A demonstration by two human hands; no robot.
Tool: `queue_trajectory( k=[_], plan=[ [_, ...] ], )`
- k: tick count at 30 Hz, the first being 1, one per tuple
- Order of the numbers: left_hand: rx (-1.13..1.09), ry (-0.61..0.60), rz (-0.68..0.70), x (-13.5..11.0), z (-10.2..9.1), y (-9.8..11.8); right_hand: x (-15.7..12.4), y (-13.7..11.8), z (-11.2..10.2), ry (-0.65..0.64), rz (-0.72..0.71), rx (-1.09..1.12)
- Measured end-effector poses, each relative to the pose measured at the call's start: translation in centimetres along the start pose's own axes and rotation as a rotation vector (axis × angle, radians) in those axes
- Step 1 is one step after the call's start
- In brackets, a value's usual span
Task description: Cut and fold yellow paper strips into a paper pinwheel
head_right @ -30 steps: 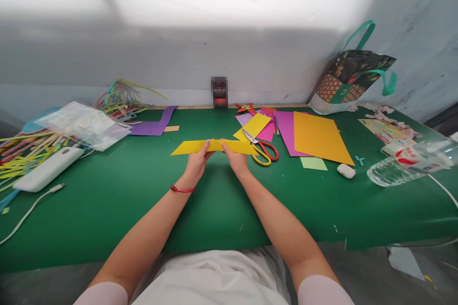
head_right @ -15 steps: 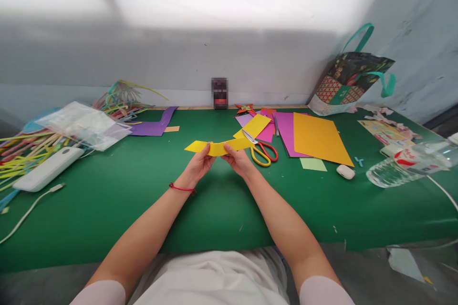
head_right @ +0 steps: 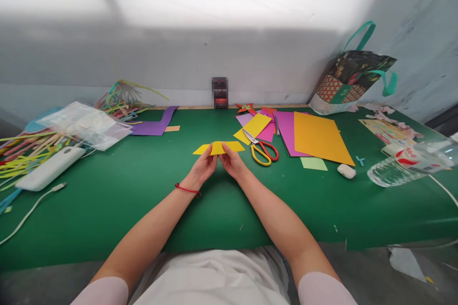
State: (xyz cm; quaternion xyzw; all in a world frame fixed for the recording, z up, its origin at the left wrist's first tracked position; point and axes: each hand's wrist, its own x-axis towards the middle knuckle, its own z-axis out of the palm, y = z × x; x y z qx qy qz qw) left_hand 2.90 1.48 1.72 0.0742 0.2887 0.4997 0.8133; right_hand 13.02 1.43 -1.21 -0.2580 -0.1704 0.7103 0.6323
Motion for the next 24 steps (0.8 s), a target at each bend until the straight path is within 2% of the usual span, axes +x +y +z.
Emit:
queue_trajectory(
  k=[5, 7, 9, 12, 14, 18, 24],
  plan=[
    [0.092, -0.004, 0.149, 1.3, -0.7, 0.1, 0.5, -0.1, -0.2, 0.124, -0.058, -0.048],
    [0.238, -0.008, 0.212, 1.6, -1.1, 0.0, 0.6, -0.1, -0.2, 0.21, -0.096, -0.076],
    [0.417, -0.001, 0.264, 1.7, -1.4, -0.2, 0.6, 0.0, -0.1, 0.242, -0.121, -0.112],
    [0.644, -0.084, 0.287, 1.5, -1.7, -0.6, 0.3, 0.3, 0.3, 0.173, -0.144, -0.235],
    [0.716, -0.162, 0.257, 1.3, -1.7, -0.7, 0.0, 0.4, 0.5, 0.121, -0.145, -0.326],
    [0.739, -0.226, 0.199, 1.1, -1.5, -0.2, -0.5, -0.2, 0.7, 0.062, -0.11, -0.444],
    [0.769, -0.32, 0.144, 0.8, -1.4, 0.2, -0.8, -1.5, 0.1, -0.101, -0.086, -0.631]
  ],
)
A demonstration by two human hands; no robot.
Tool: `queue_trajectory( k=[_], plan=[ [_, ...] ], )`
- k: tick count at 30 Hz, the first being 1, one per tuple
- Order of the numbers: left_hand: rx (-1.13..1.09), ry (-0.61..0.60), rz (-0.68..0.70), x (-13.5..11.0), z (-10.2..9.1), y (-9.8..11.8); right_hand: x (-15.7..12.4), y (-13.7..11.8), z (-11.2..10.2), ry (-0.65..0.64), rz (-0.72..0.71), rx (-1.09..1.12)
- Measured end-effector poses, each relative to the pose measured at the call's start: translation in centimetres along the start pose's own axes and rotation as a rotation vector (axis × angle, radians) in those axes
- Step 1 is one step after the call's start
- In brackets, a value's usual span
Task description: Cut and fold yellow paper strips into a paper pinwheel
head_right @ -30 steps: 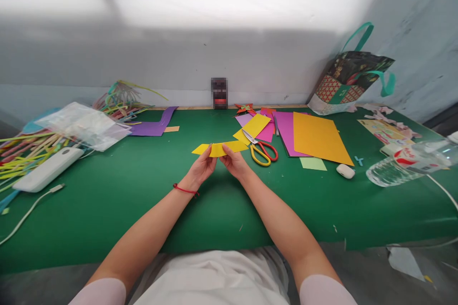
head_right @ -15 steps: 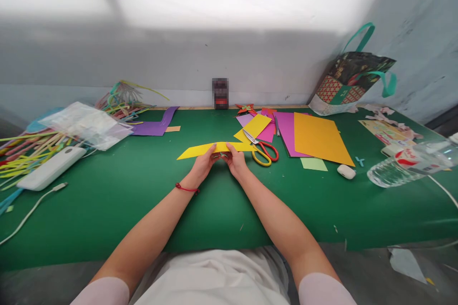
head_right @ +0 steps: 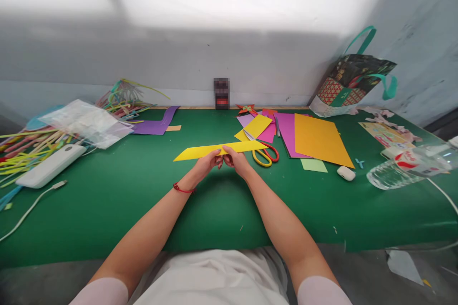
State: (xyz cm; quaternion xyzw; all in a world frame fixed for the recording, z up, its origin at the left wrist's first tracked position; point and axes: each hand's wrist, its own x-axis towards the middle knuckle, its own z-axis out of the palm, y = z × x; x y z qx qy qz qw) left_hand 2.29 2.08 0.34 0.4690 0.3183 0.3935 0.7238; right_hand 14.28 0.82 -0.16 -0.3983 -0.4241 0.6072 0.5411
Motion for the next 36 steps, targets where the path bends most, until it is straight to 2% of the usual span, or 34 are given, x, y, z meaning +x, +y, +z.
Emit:
queue_trajectory(
  k=[7, 10, 13, 15, 20, 23, 26, 30, 36],
  plan=[
    [0.093, -0.102, 0.04, -0.5, -0.3, 0.1, 0.4, -0.8, -1.7, 0.077, -0.084, 0.027],
    [0.146, -0.055, 0.025, -0.2, -1.0, 0.5, 0.5, -1.7, -3.1, 0.061, -0.092, 0.057],
    [0.15, 0.047, 0.01, 0.4, -1.5, 0.6, 0.3, -2.1, -3.9, -0.015, -0.029, 0.053],
    [0.146, 0.054, -0.022, 0.5, -1.4, 0.6, 0.2, -1.9, -3.9, -0.072, 0.029, 0.037],
    [0.289, -0.103, -0.068, -0.5, -0.5, 0.8, -0.3, -1.4, -2.7, -0.183, 0.131, -0.035],
    [0.304, -0.17, -0.104, -0.9, -0.2, 0.9, -0.5, -1.4, -2.3, -0.185, 0.107, -0.106],
    [0.292, -0.174, -0.149, -0.8, -0.3, 0.9, -0.5, -1.3, -2.2, -0.175, 0.11, -0.145],
    [0.342, -0.157, -0.07, -0.7, -0.3, 0.7, -0.4, -1.1, -2.3, -0.131, 0.106, -0.126],
    [0.296, -0.237, -0.048, -1.1, 0.2, 0.9, -0.4, -0.9, -2.5, -0.172, 0.12, -0.062]
  ],
)
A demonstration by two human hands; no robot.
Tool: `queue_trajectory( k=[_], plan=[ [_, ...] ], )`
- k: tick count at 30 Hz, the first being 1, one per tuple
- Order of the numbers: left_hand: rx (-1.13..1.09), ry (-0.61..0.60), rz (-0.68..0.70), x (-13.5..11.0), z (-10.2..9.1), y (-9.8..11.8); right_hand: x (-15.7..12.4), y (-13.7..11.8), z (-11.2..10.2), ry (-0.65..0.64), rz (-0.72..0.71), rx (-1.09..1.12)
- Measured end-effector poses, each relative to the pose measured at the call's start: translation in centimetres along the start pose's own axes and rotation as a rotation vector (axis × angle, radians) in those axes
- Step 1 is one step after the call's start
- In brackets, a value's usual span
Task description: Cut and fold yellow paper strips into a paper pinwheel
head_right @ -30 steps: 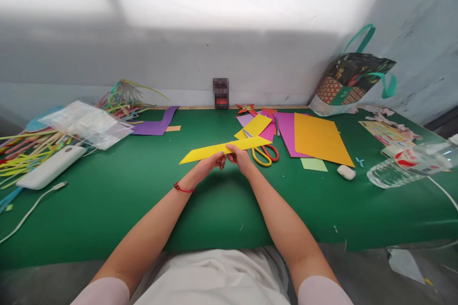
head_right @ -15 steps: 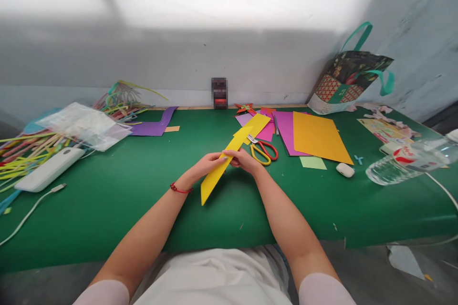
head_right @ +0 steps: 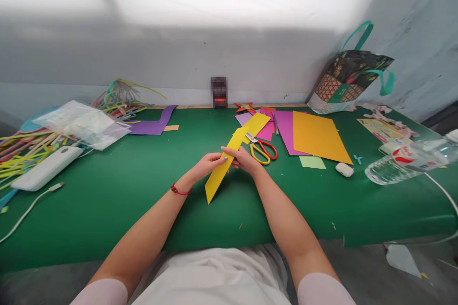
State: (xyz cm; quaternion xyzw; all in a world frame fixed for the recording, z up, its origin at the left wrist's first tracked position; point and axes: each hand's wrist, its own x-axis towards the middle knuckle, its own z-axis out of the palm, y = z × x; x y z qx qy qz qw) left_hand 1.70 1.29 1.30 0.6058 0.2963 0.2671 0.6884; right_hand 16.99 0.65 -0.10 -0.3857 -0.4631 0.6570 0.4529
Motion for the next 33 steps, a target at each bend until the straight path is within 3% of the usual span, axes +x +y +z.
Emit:
queue_trajectory(
  k=[13, 24, 33],
  plan=[
    [0.052, 0.047, 0.114, -0.27, 0.15, 0.04, 0.13, 0.32, 0.66, -0.091, 0.102, 0.137],
    [-0.036, 0.014, 0.062, 0.19, 0.2, 0.19, 0.47, 0.57, 0.46, 0.064, 0.007, 0.024],
    [-0.002, -0.019, 0.076, -0.16, 0.5, 0.14, -0.34, -0.28, 0.62, -0.065, 0.086, 0.09]
  ],
)
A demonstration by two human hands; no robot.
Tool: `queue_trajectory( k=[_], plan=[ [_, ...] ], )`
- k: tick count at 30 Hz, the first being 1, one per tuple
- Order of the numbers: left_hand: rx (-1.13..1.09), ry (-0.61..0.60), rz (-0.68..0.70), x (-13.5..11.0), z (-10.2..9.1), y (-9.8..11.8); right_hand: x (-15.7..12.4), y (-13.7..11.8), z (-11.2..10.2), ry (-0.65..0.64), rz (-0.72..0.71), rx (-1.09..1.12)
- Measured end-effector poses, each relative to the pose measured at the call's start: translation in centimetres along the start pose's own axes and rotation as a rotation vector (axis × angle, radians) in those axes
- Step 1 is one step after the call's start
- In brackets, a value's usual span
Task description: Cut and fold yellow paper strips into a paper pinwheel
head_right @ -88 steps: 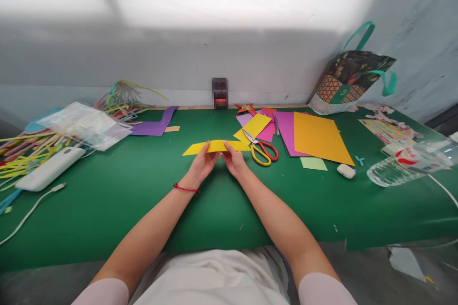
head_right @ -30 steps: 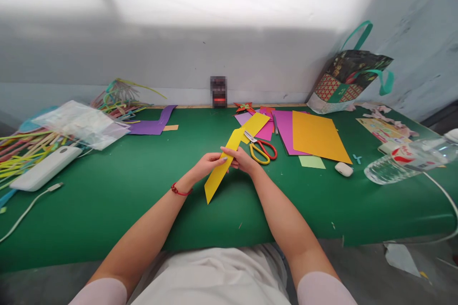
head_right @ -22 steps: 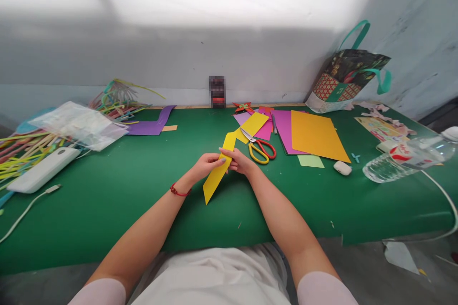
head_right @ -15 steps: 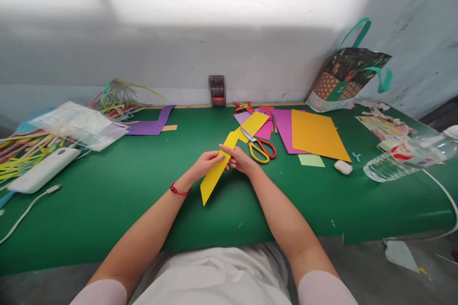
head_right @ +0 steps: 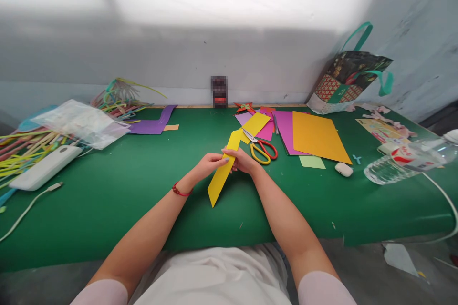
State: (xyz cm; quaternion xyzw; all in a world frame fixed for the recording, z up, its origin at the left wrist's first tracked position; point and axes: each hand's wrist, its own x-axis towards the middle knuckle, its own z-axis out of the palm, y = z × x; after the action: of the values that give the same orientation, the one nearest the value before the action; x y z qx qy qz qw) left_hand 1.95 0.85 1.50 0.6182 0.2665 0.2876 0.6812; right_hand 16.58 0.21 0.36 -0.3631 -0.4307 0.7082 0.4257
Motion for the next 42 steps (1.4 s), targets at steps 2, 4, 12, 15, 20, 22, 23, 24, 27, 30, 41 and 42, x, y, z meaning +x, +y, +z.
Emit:
queue_trajectory(
  k=[2, 4, 12, 15, 20, 22, 23, 24, 27, 30, 41, 42],
  plan=[
    [0.011, -0.013, 0.014, -0.1, 0.0, -0.1, 0.0, 0.0, 0.0, -0.018, -0.001, -0.01],
    [0.028, -0.014, 0.025, -0.1, -0.1, -0.1, 0.0, 0.1, 0.0, -0.025, -0.001, -0.013],
    [0.046, -0.053, 0.005, -0.1, -0.4, -0.2, 0.4, 0.6, -0.1, -0.029, 0.02, 0.004],
    [0.044, -0.022, 0.001, 0.0, -0.7, -0.3, 0.7, 0.7, 0.1, 0.024, -0.005, 0.017],
    [0.044, 0.041, -0.104, 0.5, -0.9, -0.6, 1.2, 1.1, 0.3, 0.169, -0.083, -0.043],
    [0.026, 0.035, -0.148, 0.6, -1.0, -0.6, 1.2, 1.2, 0.4, 0.192, -0.104, -0.079],
    [0.015, 0.031, -0.159, 0.7, -1.0, -0.6, 1.2, 1.2, 0.5, 0.192, -0.107, -0.086],
    [0.005, 0.029, -0.163, 0.7, -1.0, -0.6, 1.2, 1.3, 0.6, 0.19, -0.107, -0.085],
    [-0.013, 0.027, -0.122, 0.7, -0.9, -0.6, 1.1, 1.3, 0.7, 0.182, -0.1, -0.05],
    [-0.01, 0.008, -0.051, 0.6, -0.9, -0.6, 1.0, 1.2, 0.6, 0.147, -0.112, -0.011],
    [0.07, -0.002, 0.024, 0.4, -0.6, -0.9, 0.9, 1.4, 0.3, -0.062, -0.156, 0.059],
    [0.079, -0.004, 0.026, 0.4, -0.6, -0.9, 0.9, 1.4, 0.4, -0.066, -0.153, 0.064]
  ],
)
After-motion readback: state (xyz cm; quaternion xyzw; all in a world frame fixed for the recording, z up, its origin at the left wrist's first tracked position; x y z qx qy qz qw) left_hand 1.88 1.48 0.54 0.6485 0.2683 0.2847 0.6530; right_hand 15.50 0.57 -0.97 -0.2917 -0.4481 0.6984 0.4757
